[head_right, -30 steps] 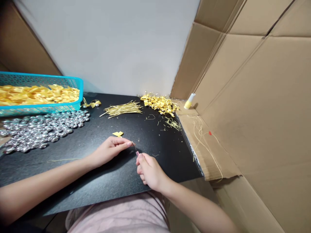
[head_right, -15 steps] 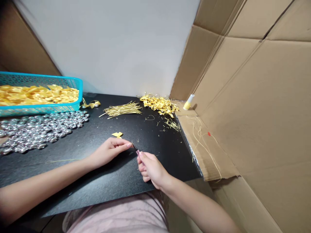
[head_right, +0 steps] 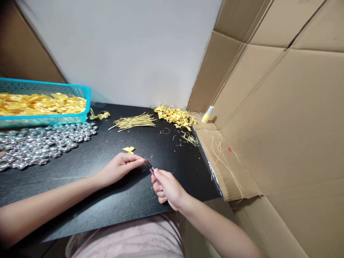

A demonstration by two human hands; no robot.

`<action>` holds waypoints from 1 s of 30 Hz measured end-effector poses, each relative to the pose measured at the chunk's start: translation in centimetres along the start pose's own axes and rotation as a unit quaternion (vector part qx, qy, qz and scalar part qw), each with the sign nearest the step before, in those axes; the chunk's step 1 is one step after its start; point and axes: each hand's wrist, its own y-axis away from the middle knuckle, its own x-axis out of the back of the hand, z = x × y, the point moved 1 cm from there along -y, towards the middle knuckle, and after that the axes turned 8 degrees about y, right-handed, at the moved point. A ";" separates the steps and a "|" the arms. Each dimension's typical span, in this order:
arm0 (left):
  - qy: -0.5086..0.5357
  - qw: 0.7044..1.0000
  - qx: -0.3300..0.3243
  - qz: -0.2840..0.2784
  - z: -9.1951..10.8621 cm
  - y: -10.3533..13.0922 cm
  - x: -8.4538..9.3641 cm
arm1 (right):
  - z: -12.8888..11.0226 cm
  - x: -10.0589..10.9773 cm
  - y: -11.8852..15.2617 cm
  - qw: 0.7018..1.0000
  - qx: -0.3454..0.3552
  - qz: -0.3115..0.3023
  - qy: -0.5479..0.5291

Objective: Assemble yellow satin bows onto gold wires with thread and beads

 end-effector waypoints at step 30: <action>-0.021 0.999 0.016 0.027 -0.7 -0.5 0.2 | -7.1 12.3 -9.2 0.629 0.266 0.395 0.614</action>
